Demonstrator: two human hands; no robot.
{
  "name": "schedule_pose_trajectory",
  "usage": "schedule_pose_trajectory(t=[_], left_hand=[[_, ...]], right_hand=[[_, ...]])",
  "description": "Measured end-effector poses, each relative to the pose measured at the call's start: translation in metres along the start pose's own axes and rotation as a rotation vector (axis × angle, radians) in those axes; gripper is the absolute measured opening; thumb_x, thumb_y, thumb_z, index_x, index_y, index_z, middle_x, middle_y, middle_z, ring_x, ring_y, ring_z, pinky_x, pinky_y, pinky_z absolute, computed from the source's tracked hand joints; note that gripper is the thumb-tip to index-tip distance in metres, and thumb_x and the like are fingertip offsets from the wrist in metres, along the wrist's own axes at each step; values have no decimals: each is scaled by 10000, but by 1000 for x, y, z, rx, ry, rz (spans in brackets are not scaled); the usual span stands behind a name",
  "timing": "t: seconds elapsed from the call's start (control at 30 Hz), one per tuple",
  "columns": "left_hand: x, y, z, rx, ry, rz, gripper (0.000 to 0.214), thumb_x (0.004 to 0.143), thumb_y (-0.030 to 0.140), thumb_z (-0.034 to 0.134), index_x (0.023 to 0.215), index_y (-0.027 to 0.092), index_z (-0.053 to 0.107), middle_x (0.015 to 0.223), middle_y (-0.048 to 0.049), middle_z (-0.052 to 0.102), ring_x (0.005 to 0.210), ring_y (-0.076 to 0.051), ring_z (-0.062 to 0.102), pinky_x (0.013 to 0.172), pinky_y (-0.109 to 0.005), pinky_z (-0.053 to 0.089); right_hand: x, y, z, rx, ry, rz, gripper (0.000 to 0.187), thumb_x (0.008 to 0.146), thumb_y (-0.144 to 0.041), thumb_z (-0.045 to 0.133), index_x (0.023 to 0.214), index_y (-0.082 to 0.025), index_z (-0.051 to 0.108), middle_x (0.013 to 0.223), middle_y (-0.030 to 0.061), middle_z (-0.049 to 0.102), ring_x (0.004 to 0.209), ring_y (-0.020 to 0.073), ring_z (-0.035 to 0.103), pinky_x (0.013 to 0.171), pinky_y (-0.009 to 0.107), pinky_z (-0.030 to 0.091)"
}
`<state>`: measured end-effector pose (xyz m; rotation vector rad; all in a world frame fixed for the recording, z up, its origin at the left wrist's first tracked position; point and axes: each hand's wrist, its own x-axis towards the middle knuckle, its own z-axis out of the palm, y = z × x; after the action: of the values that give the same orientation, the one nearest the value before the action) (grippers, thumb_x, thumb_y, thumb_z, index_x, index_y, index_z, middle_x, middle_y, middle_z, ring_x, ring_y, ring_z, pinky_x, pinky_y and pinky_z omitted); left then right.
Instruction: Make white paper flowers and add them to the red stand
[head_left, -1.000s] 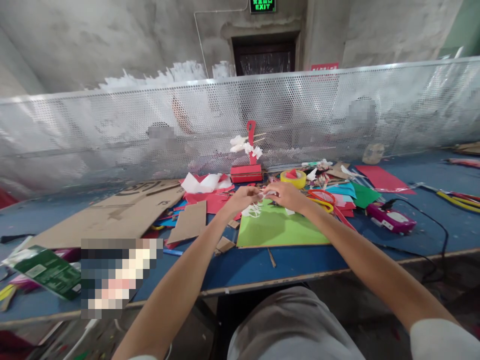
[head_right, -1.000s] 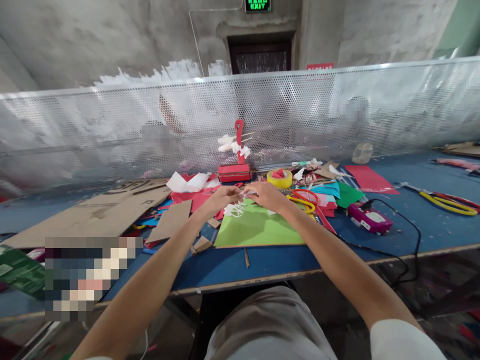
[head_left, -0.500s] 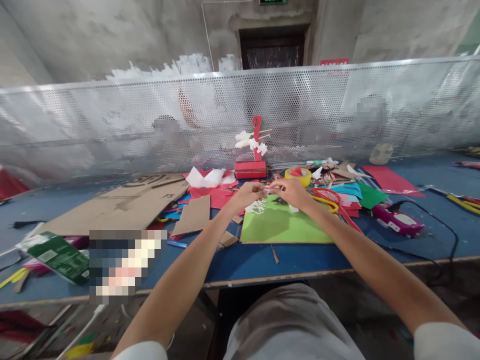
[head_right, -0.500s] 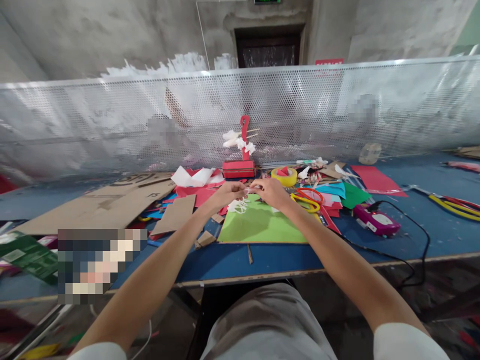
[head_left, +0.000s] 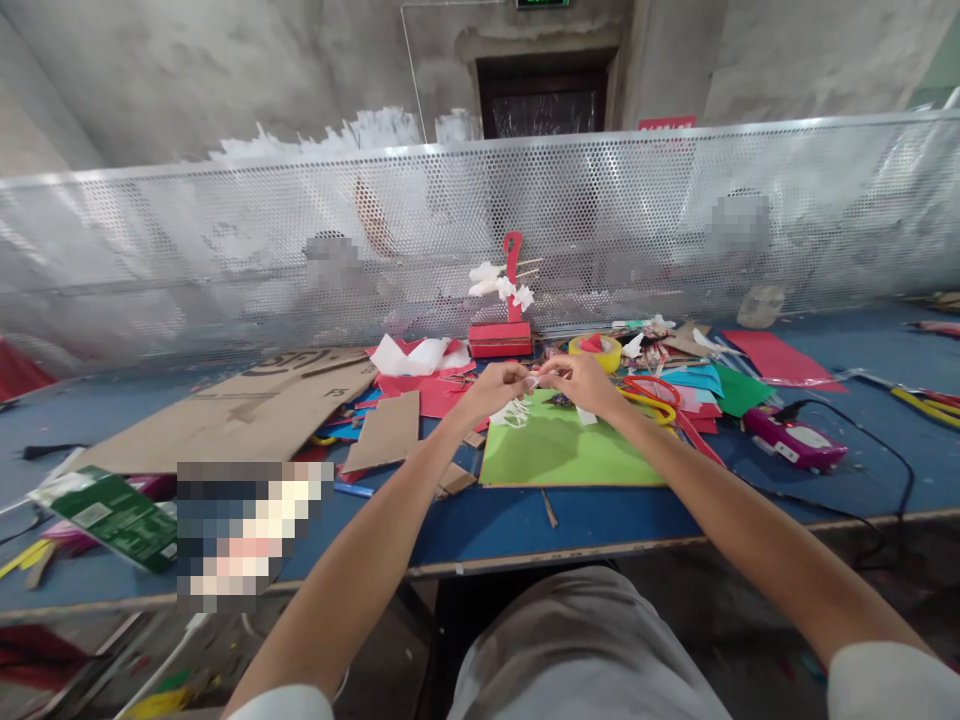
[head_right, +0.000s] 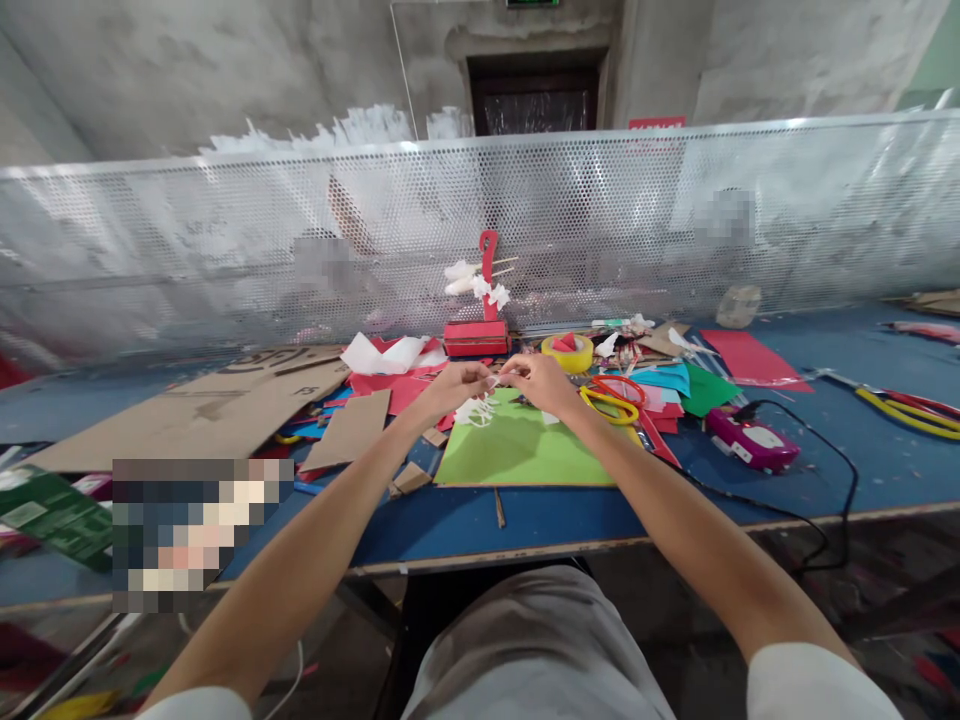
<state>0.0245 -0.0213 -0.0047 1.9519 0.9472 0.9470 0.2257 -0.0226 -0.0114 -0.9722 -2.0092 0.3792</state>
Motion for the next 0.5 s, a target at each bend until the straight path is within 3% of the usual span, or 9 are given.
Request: schedule_pose_trajectory(t=[0.17,0.3,0.5], left_hand=[[0,1,0,-8,9,18,261,789,376,693,771,127,617,696,-24,635,601,-104,551,618,-247,422],[-1,3,0,2,7,29,249,807,368,680,783,128,620,682,-17,630,599,-103,552,623,-245,426],[-2,3,0,27,16,69,288,815,410,671,792,126,629,696,-24,634,605,-103,556,601,-237,414]], right_hand=[[-1,-1,-1,-97,13,-12,217,884,-336,599,885,-166,733,702,44,706,606,146,583,567,242,371],[-1,0,-1,37,-3,-23,292,904,-389,559,844,-163,732,753,60,723,657,163,621,597,251,420],[0,1,-1,179,-6,40,249,807,-399,669,870,-163,714,748,48,704,621,159,614,563,253,445]])
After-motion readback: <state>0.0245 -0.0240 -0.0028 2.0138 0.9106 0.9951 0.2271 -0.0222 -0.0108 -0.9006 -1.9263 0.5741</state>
